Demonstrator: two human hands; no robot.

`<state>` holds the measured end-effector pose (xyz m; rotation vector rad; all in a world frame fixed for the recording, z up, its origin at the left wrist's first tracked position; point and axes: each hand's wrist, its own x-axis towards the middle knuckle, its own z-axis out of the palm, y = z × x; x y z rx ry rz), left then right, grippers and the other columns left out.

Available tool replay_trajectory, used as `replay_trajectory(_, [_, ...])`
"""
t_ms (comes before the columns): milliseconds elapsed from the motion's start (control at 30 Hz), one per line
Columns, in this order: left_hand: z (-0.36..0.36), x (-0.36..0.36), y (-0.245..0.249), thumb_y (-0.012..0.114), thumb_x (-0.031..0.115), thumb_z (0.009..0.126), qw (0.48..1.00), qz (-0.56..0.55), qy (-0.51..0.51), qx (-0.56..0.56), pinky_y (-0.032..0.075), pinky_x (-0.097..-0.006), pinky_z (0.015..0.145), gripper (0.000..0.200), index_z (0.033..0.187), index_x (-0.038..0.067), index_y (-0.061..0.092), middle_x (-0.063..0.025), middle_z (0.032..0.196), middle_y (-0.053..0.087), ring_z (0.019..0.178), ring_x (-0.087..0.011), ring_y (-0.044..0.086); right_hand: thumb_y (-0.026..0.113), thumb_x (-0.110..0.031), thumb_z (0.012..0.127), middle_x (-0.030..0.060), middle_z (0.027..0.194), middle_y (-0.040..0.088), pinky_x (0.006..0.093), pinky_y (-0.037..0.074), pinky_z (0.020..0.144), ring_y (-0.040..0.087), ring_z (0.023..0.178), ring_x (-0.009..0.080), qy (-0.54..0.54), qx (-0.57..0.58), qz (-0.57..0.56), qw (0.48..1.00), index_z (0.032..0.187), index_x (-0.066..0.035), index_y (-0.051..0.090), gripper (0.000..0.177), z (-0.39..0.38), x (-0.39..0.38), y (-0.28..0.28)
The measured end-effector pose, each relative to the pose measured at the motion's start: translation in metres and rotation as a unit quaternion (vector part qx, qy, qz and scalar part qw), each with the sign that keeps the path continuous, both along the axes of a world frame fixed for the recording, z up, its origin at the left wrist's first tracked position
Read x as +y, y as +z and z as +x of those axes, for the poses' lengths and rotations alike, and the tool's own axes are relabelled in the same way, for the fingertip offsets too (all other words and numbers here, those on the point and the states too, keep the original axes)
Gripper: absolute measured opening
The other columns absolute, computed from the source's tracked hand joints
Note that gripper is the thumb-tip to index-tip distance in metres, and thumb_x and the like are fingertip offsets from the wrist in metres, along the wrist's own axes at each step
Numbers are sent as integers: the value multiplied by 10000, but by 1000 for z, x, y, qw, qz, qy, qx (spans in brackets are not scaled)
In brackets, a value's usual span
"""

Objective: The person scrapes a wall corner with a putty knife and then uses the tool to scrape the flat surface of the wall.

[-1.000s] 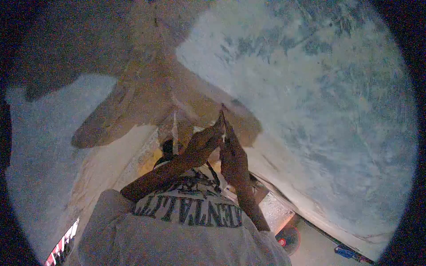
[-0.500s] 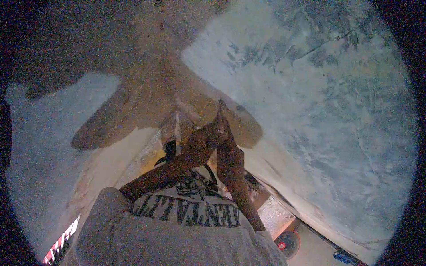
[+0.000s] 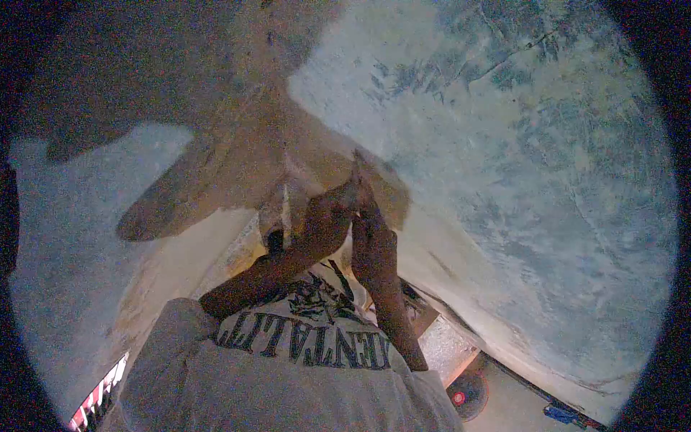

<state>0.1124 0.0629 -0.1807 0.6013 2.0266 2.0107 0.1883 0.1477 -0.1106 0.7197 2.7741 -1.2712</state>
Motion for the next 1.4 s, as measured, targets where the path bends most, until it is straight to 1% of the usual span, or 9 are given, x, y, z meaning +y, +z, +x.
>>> replay_trajectory(67, [-5,-4,3,601,210,941,1000,14,15,-15,540,-358,649,385,1234,-40,600,-256,919,682,774,-274,719,518,-99,981,263,1112,657,446,539,686,700,865,373,7,17,-18,1000,1490,-173,383,532,-3,-3,-6])
replay_trajectory(167, [1,6,-7,598,235,949,997,61,43,17,538,-352,642,405,1246,-40,595,-247,878,685,704,-272,703,473,-50,972,134,905,643,309,489,686,525,732,138,-6,56,-37,998,1487,-92,399,521,3,0,-9])
replay_trajectory(467, [2,7,-6,603,261,949,997,21,57,38,509,-382,577,346,1157,-12,639,-201,764,663,629,-267,665,486,-95,988,200,1056,681,321,501,733,620,860,160,-6,71,-35,997,1465,-88,427,481,8,9,-22])
replay_trajectory(567, [-6,11,-30,626,275,943,992,-4,91,83,507,-369,594,262,918,21,687,-152,699,667,597,-233,636,511,-114,992,234,1232,633,400,526,849,678,1008,322,80,115,16,990,1497,-128,372,524,-11,11,-28])
replay_trajectory(667, [-19,2,-31,639,286,935,993,-32,80,80,517,-367,616,279,948,10,685,-151,760,695,648,-234,667,507,-120,992,231,1218,640,387,521,858,673,1013,316,37,73,6,997,1498,-133,368,524,-12,0,-41])
replay_trajectory(767, [-2,2,-8,622,298,938,998,8,51,24,532,-380,645,294,995,15,681,-187,836,698,709,-292,690,487,-125,1003,166,974,664,326,498,719,603,826,164,-24,-43,-2,999,1473,-138,431,473,0,-1,-13])
replay_trajectory(867, [-5,7,-16,617,300,930,990,36,92,100,549,-402,674,309,1046,21,682,-223,908,695,782,-344,703,496,-128,1002,164,1011,670,314,499,722,605,830,157,-6,103,-17,995,1475,-121,427,478,-5,-4,-33])
replay_trajectory(1267, [-5,1,-12,585,265,938,998,-50,30,18,561,-402,727,375,1254,69,634,-203,973,709,855,-339,709,461,-80,1000,201,1140,678,336,527,786,677,944,233,-45,19,-24,999,1491,-90,393,495,1,-5,-36])
replay_trajectory(1400, [3,8,-22,596,263,936,996,-25,35,83,557,-395,712,463,1352,63,558,-214,967,708,843,-321,714,471,-74,996,185,1078,689,326,523,744,665,880,205,-38,60,13,997,1488,-104,407,497,4,-6,-34])
